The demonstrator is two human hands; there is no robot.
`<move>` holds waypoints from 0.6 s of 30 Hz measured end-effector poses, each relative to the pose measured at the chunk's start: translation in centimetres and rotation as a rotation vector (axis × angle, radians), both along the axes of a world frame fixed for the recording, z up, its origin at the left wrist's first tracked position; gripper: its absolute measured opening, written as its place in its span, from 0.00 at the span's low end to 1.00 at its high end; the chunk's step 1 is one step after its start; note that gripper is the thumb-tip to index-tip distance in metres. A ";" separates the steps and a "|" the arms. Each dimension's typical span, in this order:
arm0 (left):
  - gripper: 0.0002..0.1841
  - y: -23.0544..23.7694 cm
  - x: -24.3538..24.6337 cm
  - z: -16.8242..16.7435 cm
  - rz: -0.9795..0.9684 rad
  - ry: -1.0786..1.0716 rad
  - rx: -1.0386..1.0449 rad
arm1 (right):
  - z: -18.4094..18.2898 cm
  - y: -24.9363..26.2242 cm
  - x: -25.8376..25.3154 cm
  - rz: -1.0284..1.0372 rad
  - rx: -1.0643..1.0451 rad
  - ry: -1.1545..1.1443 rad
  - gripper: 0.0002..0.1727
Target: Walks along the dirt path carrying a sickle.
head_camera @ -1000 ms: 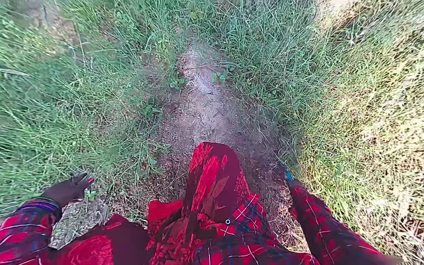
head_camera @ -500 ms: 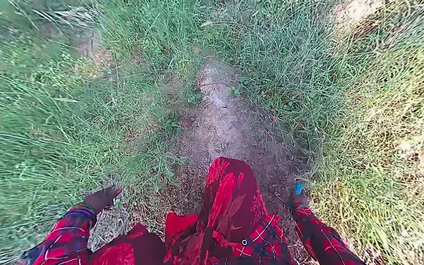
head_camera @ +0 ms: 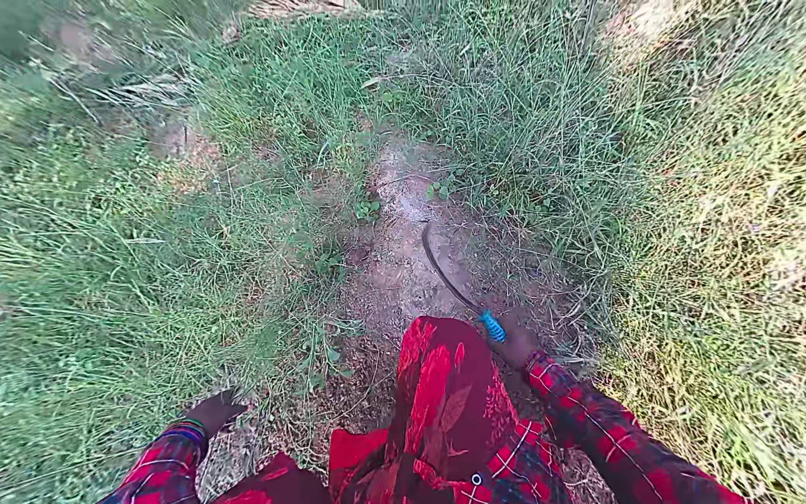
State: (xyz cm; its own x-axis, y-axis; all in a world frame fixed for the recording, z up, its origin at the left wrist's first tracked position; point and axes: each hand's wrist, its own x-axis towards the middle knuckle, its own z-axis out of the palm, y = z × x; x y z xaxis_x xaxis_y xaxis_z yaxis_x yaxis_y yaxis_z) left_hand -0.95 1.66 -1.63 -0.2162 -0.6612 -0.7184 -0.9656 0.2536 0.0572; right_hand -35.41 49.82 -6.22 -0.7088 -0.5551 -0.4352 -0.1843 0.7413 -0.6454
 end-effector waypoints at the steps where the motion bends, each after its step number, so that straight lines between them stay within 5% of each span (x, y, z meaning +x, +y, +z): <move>1: 0.27 0.2 0.1 0.1 -0.008 -0.004 -0.006 | 0.9 -1.5 -0.8 0.056 -0.085 0.065 0.30; 5: 0.25 0.5 0.3 0.5 -0.013 -0.004 -0.016 | 3.6 -5.5 -5.3 0.141 -0.160 0.152 0.28; 7: 0.25 0.7 0.3 0.8 0.002 0.011 -0.017 | 1.4 -4.7 -7.7 0.059 -0.036 0.135 0.30; 12: 0.28 1.1 -0.1 1.4 0.060 0.056 -0.004 | -9.2 7.8 -7.1 -0.351 0.420 -0.142 0.38; 15: 0.30 0.6 0.1 1.0 0.089 0.092 -0.002 | -14.0 16.2 -1.9 -0.667 0.449 -0.195 0.36; 18: 0.27 -0.7 0.7 -1.1 0.073 0.073 0.035 | -13.3 21.7 3.5 -0.633 0.521 -0.227 0.33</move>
